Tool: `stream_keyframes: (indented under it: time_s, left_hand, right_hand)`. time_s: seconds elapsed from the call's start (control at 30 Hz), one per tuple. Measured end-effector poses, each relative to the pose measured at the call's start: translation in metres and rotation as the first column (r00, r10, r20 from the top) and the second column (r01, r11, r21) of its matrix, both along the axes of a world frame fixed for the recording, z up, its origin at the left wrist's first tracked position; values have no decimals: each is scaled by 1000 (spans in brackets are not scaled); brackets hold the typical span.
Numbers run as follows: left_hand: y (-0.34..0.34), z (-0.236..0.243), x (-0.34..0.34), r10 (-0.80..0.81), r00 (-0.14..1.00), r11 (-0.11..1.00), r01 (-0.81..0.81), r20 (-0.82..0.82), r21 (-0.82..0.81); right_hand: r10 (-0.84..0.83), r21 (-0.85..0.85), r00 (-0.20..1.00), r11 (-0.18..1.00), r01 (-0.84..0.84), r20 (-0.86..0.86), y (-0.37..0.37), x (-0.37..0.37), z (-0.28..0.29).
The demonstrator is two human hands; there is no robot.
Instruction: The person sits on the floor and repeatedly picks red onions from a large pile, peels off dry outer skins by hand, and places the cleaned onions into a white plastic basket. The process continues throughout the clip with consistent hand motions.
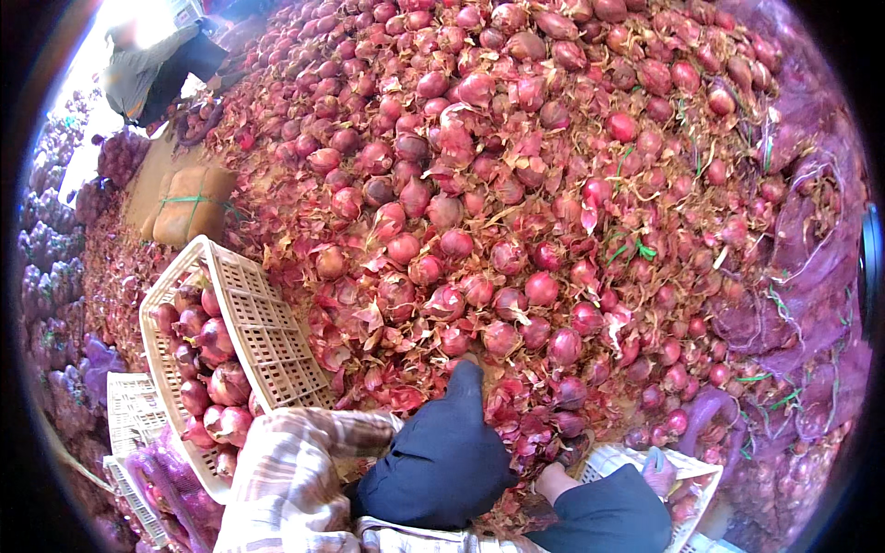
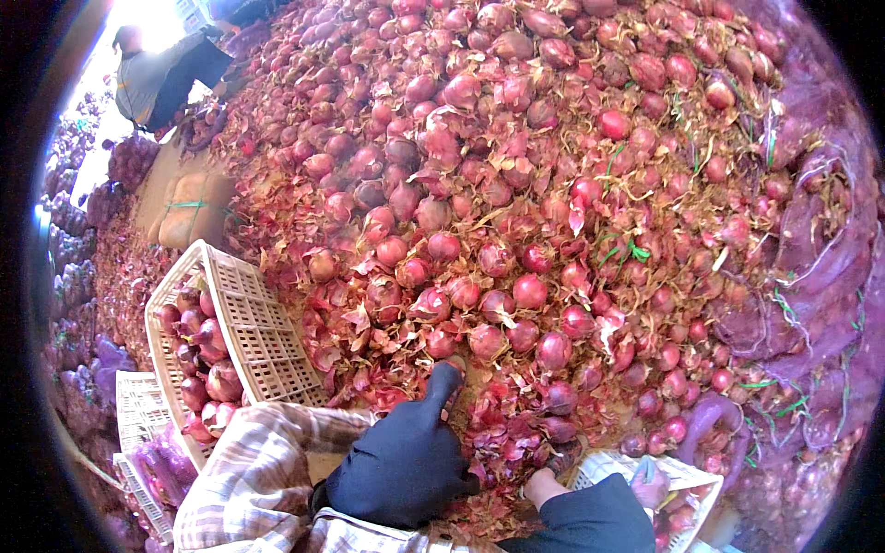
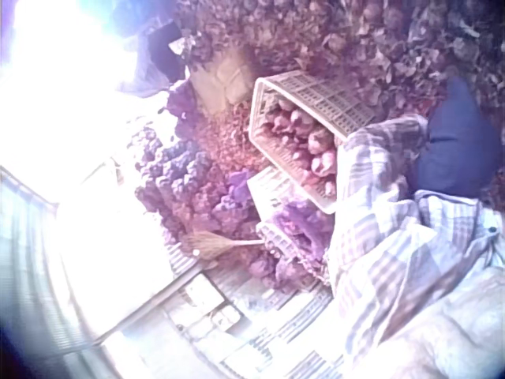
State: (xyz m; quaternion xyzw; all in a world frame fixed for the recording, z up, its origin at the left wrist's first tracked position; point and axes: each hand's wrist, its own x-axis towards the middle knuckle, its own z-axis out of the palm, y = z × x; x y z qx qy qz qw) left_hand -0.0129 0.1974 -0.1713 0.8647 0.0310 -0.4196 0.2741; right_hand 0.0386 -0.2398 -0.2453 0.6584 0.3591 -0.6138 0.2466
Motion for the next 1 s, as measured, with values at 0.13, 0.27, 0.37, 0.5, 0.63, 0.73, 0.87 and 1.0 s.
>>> stream_keyframes:
  time_s: [0.13,0.27,0.37,0.5,0.63,0.73,0.87,1.0]
  left_hand:
    - [55,11,100,-641,698,761,630,-319,-152]
    - [109,53,253,-348,936,919,328,56,218]
    - [135,62,350,360,541,927,-297,760,-228]
    - [202,30,481,433,508,842,-522,745,-134]
    - [174,33,548,610,365,680,-697,703,-227]
    - [163,2,548,634,236,594,-758,736,-269]
    - [145,-26,522,447,127,707,-657,885,-263]
    - [102,-29,464,-39,47,891,-451,998,56]
  right_hand:
    - [22,-20,1000,1000,-23,-21,4,-2,-3]
    - [4,-68,998,998,-7,-55,-7,-9,-10]
    - [-16,-83,995,997,7,-102,-13,-18,-26]
    - [12,-75,988,997,-24,-156,-10,-11,-37]
    - [-27,-92,982,996,10,-187,-15,-19,-44]
    - [-24,-96,976,995,4,-214,-24,-30,-53]
    - [-7,-80,979,997,-10,-205,-36,-38,-76]
    - [20,-89,972,995,-42,-232,-26,-44,-56]
